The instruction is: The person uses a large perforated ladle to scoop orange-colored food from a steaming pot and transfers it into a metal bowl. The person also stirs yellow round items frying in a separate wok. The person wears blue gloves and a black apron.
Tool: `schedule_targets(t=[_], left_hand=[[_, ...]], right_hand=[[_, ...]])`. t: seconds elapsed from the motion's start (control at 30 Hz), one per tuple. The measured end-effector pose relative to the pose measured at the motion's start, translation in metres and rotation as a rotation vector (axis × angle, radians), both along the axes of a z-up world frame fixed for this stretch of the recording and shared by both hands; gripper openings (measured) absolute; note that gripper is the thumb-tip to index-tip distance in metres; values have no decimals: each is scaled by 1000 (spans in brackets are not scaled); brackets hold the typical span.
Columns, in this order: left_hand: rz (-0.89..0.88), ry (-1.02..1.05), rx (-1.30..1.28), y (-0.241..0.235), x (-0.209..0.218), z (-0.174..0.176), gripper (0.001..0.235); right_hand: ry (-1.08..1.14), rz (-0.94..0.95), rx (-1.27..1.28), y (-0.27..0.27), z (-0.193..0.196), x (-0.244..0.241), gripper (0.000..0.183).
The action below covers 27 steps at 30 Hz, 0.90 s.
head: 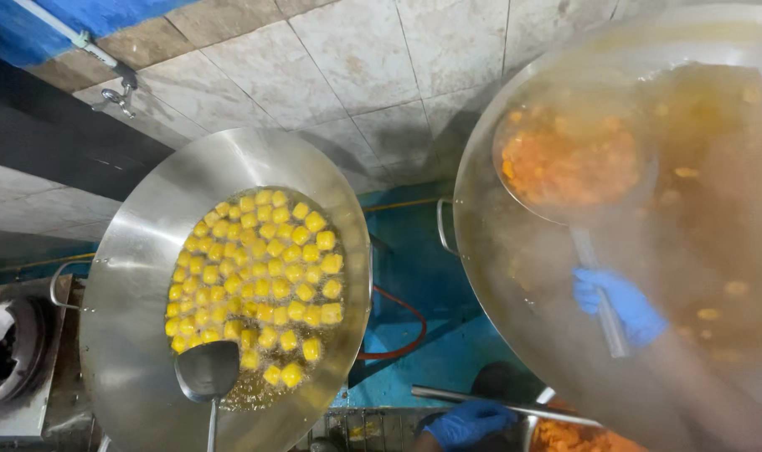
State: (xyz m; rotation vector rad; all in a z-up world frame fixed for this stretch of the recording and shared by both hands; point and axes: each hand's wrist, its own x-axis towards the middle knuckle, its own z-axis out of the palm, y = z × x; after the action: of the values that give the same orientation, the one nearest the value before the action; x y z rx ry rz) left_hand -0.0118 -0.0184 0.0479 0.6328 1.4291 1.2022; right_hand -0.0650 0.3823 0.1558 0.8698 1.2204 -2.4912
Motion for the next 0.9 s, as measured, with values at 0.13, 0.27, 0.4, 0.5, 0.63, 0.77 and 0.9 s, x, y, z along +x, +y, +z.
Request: schedule_targets(t=[0.13,0.27,0.4,0.5,0.63,0.77,0.9], left_hand=[[-34,-281,93,10,-16,36,36],[-164,-504,167,37,-28,73,40],[-288,-674,150,76,-41,112,47],[-147,-907,65,120,-45,137,44],[104,-841,226,155,-31,172,41],[28,-1008,150,187,-2,190,46],[-87,-812,-42,189,23,190,42]], right_hand=[[-46,-95,36,-1,12,1,9],[-34,-133,75,-5,37,29,15],[-52,-194,40,-18,72,67,18],[-104,-285,106,-40,99,104,11],[-199,-476,96,-87,118,144,19],[-81,-572,-36,-135,130,180,20],[13,-617,-58,-174,139,205,17]])
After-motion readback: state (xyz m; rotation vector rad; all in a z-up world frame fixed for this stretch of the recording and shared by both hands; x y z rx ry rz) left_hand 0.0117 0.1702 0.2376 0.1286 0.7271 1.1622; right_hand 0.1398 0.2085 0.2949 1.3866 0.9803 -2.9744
